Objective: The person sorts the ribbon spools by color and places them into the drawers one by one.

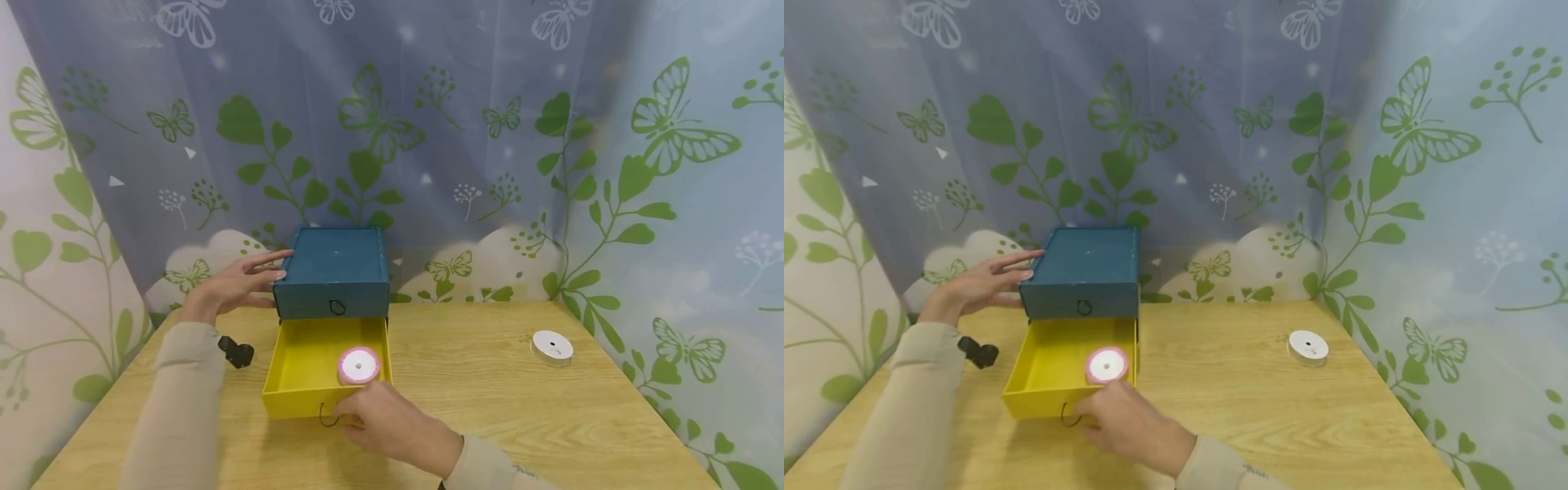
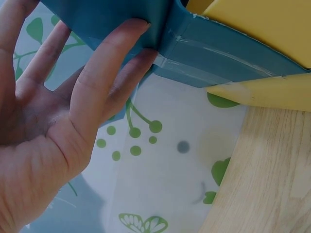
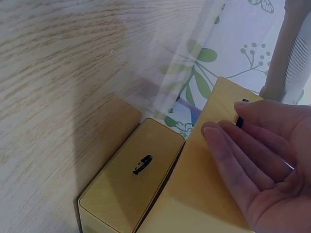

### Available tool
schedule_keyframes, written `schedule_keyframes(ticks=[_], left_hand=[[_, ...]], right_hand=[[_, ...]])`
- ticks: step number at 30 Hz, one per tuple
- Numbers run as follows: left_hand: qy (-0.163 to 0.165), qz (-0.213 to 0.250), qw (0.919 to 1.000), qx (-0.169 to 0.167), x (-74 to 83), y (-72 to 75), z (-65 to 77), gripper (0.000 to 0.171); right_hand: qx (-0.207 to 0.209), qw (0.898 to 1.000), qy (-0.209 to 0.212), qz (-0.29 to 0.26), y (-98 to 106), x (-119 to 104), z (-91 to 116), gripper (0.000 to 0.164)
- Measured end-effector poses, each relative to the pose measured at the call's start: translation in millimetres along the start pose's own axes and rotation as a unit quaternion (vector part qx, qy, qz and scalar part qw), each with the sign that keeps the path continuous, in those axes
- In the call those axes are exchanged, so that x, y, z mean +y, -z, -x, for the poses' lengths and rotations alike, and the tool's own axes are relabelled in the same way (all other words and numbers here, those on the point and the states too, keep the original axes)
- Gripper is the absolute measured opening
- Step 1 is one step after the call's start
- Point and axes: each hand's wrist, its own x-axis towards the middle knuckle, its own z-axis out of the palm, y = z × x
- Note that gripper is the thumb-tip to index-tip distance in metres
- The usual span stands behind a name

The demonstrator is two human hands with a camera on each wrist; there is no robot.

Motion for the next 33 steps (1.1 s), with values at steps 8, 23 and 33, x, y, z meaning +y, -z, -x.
schedule_keyframes(ticks=[8, 23, 33], left_hand=[[-0.001, -0.002, 1.0000, 0.000, 0.5, 0.0, 1.1, 0.073], [-0.002, -0.002, 1.0000, 0.000, -0.6, -0.7, 0.7, 0.073], [0.000, -0.004, 1.0000, -0.001, 1.5, -0.5, 2.5, 0.074]], right_hand=[[0.019, 1.000, -0.008, -0.007, -2, 4, -1, 0.012], [0.112, 0.993, -0.021, -0.043, -6, 12, -7, 0.012], [0.154, 0.984, -0.022, -0.087, -9, 18, -10, 0.012]])
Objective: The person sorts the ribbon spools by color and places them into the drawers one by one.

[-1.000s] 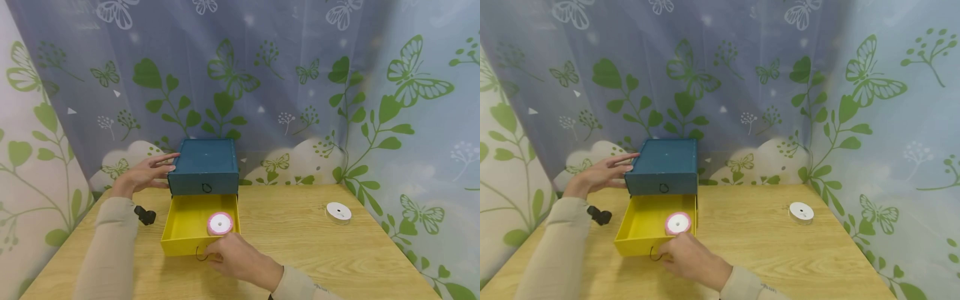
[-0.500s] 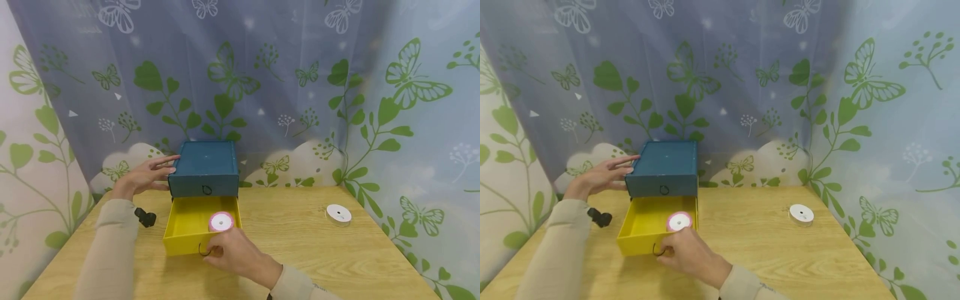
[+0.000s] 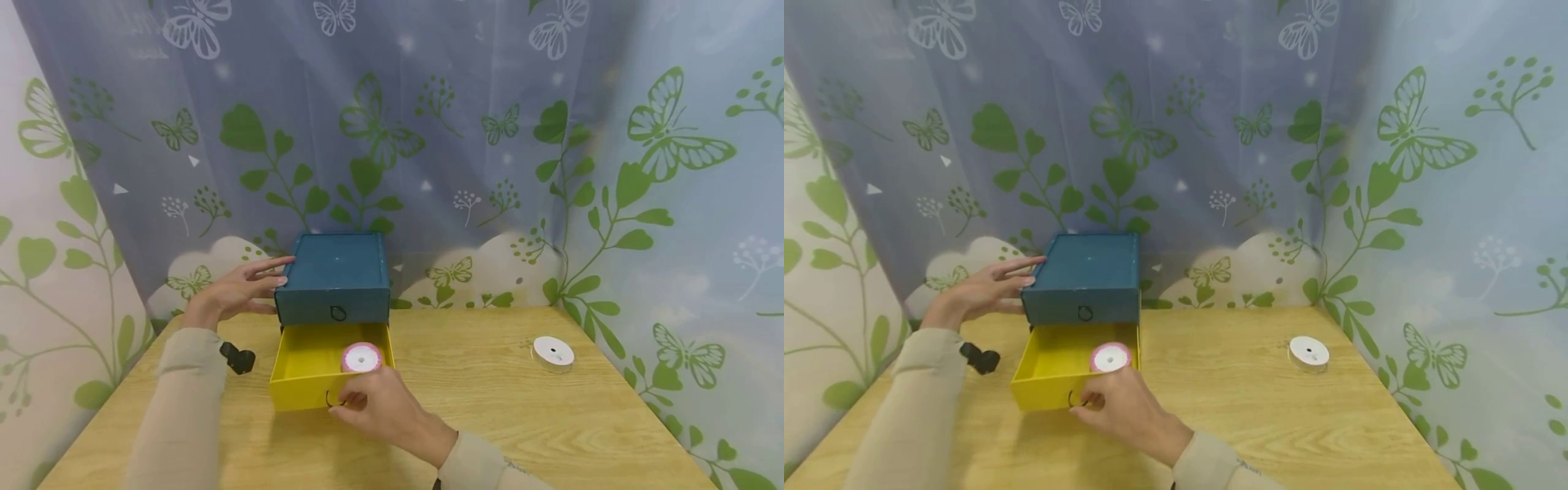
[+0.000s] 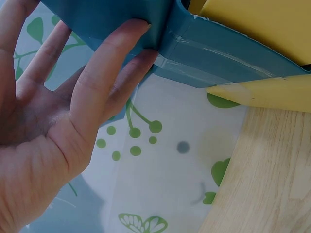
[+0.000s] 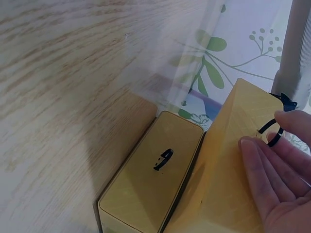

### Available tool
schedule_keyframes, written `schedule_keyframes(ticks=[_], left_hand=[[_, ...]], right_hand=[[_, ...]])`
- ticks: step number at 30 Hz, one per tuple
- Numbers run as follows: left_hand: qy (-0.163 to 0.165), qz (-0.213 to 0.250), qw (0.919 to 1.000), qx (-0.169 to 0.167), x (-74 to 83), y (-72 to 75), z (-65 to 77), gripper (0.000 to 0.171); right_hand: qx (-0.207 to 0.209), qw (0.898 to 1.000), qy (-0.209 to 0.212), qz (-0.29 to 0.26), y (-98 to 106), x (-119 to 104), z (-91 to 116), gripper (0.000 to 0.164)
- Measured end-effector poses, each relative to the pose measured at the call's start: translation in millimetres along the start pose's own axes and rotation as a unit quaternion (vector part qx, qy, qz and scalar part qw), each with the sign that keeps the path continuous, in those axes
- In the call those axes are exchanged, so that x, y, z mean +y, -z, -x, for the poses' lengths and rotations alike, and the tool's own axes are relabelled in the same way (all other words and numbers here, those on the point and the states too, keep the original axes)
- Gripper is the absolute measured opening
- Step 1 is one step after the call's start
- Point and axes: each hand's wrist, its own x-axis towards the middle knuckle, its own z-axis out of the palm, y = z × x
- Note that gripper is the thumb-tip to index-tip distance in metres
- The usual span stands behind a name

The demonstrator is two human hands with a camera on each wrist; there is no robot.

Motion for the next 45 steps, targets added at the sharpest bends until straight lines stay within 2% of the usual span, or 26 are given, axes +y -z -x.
schedule_keyframes(ticks=[20, 34, 45], left_hand=[[-0.002, 0.005, 1.0000, -0.001, -2.5, -1.1, -0.2, 0.073], [-0.007, 0.004, 1.0000, -0.002, -1.9, -0.5, -0.5, 0.072], [-0.008, 0.003, 1.0000, -0.004, -1.4, 1.0, -1.0, 0.072]], right_hand=[[-0.001, 0.994, -0.075, -0.075, -2, 7, -3, 0.010], [-0.004, 0.993, -0.086, -0.078, 0, 11, -10, 0.009], [-0.002, 0.994, -0.093, -0.058, 0, 14, -18, 0.008]])
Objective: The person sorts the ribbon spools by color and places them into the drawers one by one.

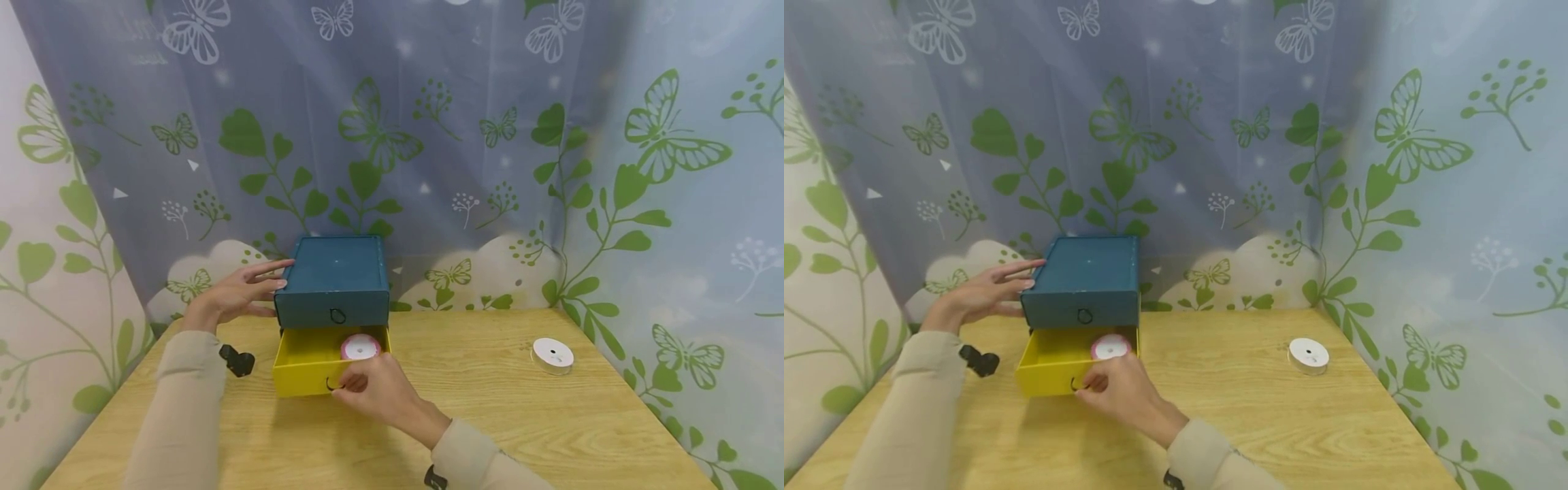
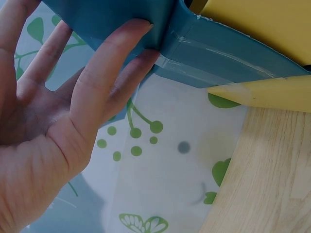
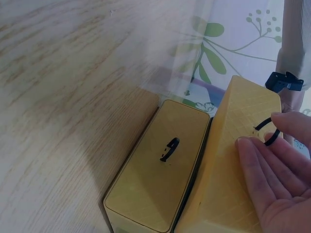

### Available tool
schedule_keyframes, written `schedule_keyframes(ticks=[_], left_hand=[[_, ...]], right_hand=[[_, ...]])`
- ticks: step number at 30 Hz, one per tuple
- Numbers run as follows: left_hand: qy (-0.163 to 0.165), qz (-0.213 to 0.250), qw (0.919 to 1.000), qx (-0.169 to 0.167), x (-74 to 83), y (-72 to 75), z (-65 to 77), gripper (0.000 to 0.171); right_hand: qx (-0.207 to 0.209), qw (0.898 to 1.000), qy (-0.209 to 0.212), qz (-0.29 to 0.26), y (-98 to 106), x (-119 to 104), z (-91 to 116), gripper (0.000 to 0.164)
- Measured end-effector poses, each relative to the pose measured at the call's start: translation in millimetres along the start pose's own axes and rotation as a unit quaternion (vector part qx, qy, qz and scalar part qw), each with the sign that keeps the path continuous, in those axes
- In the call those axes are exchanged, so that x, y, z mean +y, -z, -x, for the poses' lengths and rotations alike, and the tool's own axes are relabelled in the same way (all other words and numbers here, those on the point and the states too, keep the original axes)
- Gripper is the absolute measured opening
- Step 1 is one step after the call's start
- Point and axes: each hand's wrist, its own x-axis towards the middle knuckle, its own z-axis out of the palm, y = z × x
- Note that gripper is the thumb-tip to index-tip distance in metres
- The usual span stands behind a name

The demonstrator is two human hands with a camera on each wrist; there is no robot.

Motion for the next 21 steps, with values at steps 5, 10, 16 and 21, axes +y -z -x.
schedule_keyframes(ticks=[5, 10, 16, 21], left_hand=[[-0.001, 0.000, 1.0000, 0.000, -0.6, 0.6, 0.0, 0.072], [-0.003, 0.003, 1.0000, -0.002, -1.0, 1.0, -0.5, 0.071], [-0.002, 0.003, 1.0000, -0.002, -2.0, 1.7, -1.2, 0.072], [-0.002, 0.003, 1.0000, -0.004, -3.1, 1.8, -1.9, 0.072]], right_hand=[[0.002, 1.000, -0.002, 0.006, 1, 0, -4, 0.008], [-0.002, 1.000, -0.008, 0.005, 1, 3, -9, 0.008], [-0.004, 1.000, -0.014, 0.008, 1, 6, -14, 0.009], [0.000, 1.000, -0.009, 0.014, 0, 10, -17, 0.010]])
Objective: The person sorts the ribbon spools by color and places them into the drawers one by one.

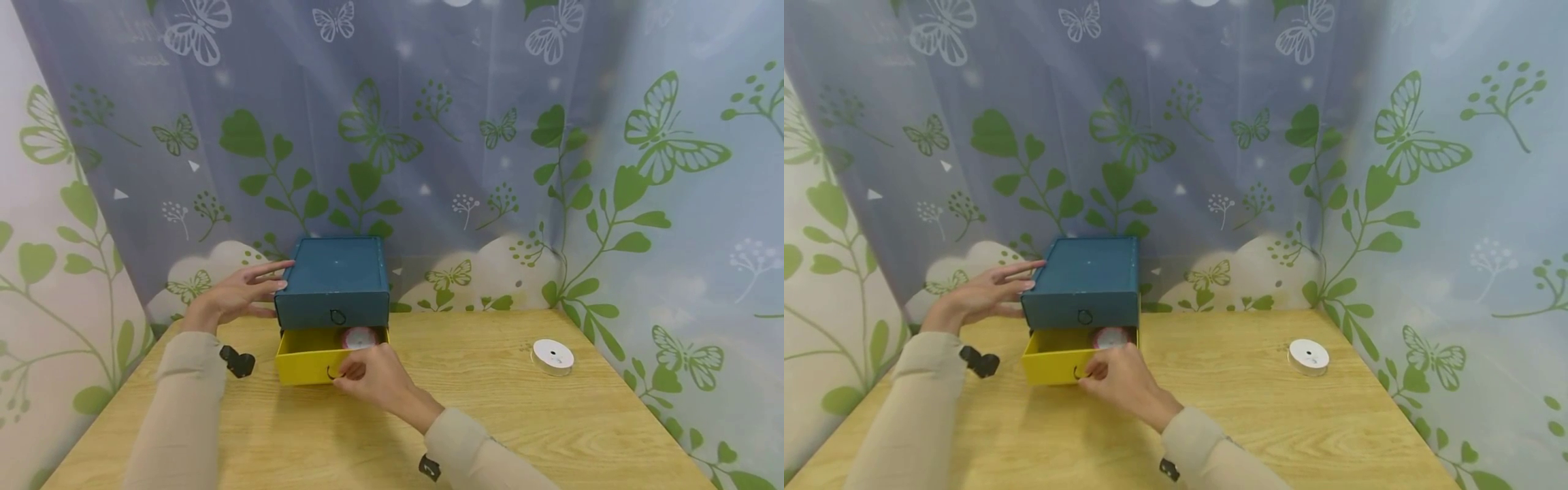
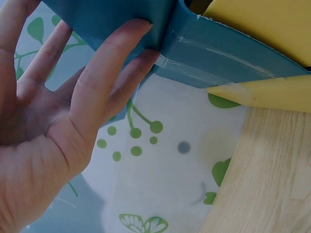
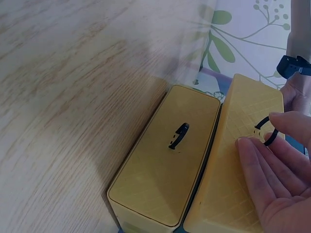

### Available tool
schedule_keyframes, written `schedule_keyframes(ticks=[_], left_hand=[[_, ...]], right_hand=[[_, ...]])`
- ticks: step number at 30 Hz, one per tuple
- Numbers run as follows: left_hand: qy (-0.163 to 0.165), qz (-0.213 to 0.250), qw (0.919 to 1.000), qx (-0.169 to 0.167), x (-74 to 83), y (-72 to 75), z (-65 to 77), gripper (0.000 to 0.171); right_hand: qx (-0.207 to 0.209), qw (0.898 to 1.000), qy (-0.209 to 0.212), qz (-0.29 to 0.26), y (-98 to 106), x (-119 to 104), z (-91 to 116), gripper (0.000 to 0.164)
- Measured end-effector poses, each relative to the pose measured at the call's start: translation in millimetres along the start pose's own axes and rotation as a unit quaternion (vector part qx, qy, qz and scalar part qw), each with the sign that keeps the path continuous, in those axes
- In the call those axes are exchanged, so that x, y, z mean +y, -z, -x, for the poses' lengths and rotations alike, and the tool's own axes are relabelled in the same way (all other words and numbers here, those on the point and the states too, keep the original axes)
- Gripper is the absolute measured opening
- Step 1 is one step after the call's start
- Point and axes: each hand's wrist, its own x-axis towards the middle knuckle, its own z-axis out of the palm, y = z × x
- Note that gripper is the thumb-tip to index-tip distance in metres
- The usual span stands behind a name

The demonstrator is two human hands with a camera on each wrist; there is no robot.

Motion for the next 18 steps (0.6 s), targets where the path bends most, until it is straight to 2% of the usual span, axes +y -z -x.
schedule_keyframes(ticks=[9, 18], left_hand=[[0.003, 0.002, 1.0000, 0.005, 0.8, -0.3, 0.0, 0.073], [0.003, 0.000, 1.0000, 0.005, 0.9, -0.8, 0.7, 0.073]], right_hand=[[0.008, 1.000, 0.006, 0.007, 0.1, 2.6, -4.9, 0.009], [0.001, 1.000, -0.023, -0.007, 0.8, 5.9, -9.6, 0.012]])
